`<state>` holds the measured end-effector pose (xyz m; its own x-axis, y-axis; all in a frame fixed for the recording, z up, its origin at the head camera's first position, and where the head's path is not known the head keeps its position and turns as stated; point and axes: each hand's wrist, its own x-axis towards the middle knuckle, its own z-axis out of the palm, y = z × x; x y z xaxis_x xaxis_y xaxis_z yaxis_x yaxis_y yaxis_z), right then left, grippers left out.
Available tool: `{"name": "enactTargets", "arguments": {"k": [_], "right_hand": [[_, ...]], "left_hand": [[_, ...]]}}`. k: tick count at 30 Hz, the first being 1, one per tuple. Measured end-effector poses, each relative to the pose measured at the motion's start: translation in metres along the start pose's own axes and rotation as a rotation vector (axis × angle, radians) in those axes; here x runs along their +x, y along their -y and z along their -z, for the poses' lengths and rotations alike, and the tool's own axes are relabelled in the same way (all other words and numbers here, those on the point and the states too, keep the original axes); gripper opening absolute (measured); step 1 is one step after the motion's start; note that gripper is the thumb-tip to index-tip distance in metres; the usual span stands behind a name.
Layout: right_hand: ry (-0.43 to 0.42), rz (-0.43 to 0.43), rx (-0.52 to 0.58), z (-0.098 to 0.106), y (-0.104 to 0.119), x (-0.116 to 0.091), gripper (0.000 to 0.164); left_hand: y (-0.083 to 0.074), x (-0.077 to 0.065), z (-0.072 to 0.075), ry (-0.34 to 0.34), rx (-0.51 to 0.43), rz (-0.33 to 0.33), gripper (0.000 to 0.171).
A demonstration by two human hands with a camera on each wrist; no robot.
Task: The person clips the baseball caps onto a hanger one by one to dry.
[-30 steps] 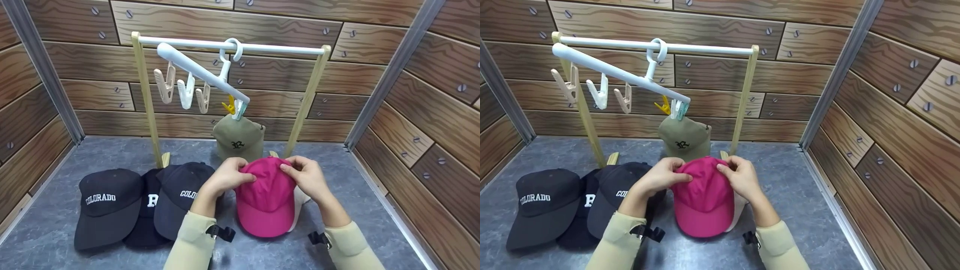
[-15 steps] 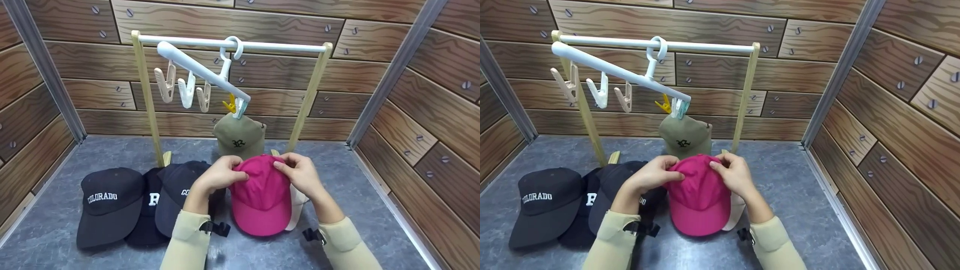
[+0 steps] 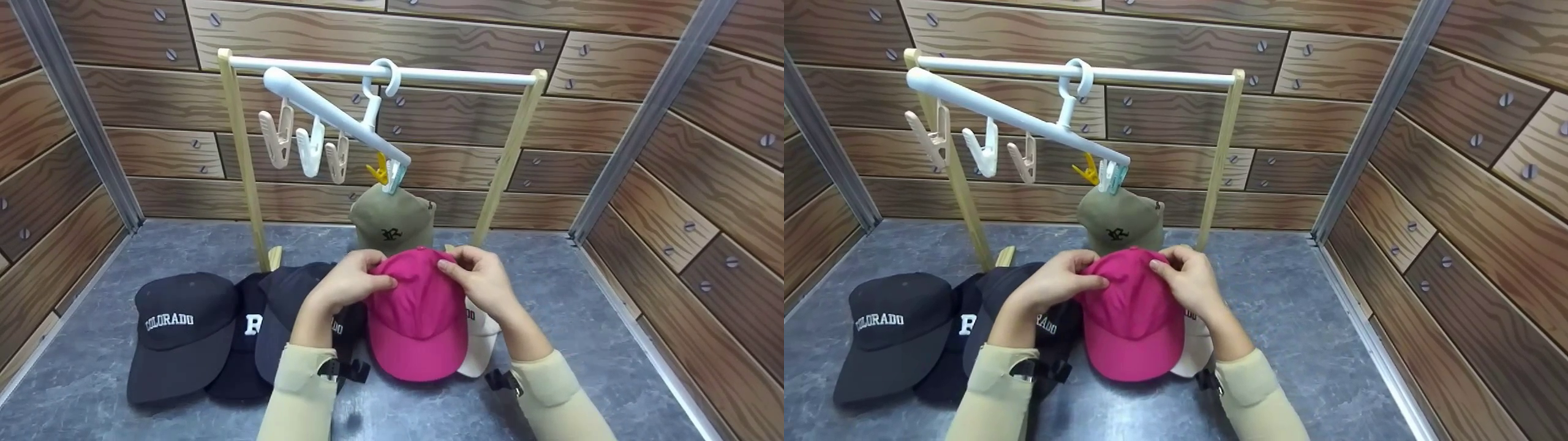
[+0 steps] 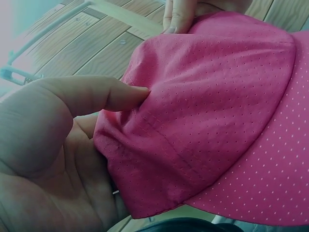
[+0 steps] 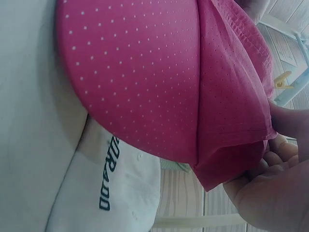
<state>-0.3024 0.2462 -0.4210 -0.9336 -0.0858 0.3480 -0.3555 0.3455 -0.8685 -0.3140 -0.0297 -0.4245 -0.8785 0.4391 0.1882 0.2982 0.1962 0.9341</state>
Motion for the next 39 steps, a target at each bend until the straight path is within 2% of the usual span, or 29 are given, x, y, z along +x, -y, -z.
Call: {"name": "enactTargets", "arguments": {"k": [6, 12, 20, 30, 39], "right_hand": [[-0.008, 0.005, 0.029, -0.007, 0.003, 0.004, 0.01], [-0.005, 0.013, 0.027, -0.013, 0.006, 0.008, 0.01], [-0.012, 0.026, 0.034, -0.018, 0.007, 0.015, 0.009], [-0.005, 0.037, 0.066, -0.024, 0.011, 0.019, 0.009], [0.005, 0.054, 0.078, -0.028, 0.015, 0.022, 0.009]], "left_hand": [[0.001, -0.001, 0.004, -0.025, -0.021, 0.007, 0.025], [0.002, -0.001, 0.006, -0.068, -0.025, 0.027, 0.015], [-0.002, -0.003, 0.009, -0.112, -0.032, 0.045, 0.021], [-0.005, -0.003, 0.01, -0.16, -0.007, 0.02, 0.028], [-0.006, 0.0, 0.004, -0.235, -0.031, -0.021, 0.024]]}}
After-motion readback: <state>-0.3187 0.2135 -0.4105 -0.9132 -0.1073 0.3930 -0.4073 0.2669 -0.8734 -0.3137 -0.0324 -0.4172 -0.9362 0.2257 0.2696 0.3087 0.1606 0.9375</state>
